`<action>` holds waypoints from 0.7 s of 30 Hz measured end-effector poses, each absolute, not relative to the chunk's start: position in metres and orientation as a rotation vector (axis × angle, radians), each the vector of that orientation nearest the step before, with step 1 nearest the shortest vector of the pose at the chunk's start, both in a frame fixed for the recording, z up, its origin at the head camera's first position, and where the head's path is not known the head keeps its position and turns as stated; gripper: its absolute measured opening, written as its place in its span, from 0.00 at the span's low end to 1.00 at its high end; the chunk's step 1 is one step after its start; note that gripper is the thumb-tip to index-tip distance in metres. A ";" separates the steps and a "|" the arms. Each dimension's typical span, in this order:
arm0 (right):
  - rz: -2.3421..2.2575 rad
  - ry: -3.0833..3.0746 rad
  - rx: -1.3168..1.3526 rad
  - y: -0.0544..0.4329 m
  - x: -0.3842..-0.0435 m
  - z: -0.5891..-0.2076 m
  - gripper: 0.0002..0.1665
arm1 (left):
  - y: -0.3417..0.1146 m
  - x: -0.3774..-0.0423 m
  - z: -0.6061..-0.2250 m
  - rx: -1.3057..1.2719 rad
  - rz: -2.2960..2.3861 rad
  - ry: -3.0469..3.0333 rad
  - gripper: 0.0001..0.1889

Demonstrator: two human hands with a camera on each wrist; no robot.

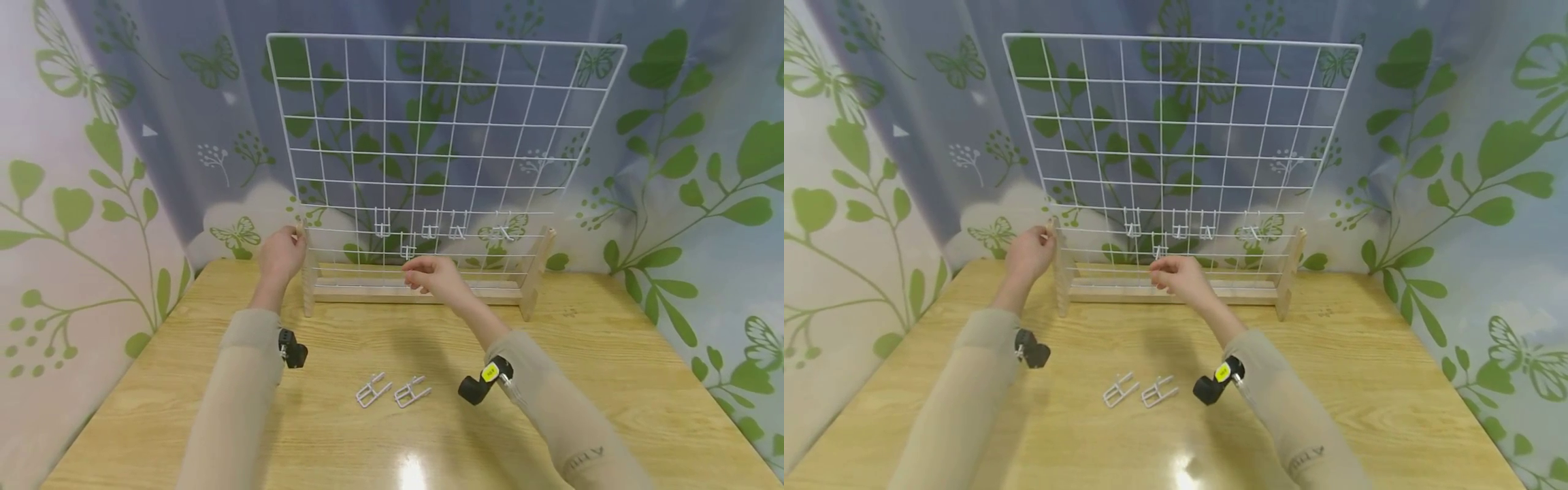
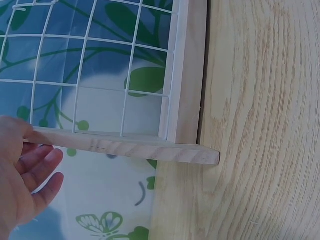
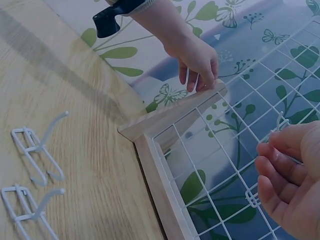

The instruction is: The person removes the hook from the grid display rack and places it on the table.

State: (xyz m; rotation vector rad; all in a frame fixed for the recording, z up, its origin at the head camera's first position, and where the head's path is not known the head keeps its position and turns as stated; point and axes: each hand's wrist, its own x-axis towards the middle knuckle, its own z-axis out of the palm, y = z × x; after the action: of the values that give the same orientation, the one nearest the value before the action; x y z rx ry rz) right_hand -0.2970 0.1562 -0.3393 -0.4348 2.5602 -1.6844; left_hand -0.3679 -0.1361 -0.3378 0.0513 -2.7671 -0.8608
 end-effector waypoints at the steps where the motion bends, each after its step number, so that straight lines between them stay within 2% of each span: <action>1: -1.690 2.565 -0.432 0.155 -0.299 -0.339 0.16 | -0.136 -0.368 -0.338 0.052 -0.860 -2.765 0.20; 21: -1.882 2.696 -0.357 0.112 -0.330 -0.314 0.18 | -0.135 -0.369 -0.339 0.052 -0.862 -2.741 0.20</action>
State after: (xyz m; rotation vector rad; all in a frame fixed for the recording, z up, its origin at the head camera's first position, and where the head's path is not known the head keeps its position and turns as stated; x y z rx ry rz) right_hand -0.3299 0.1123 -0.3144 -0.3573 2.6960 -1.8816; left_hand -0.3685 -0.1349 -0.3387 0.0522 -2.7407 -0.8622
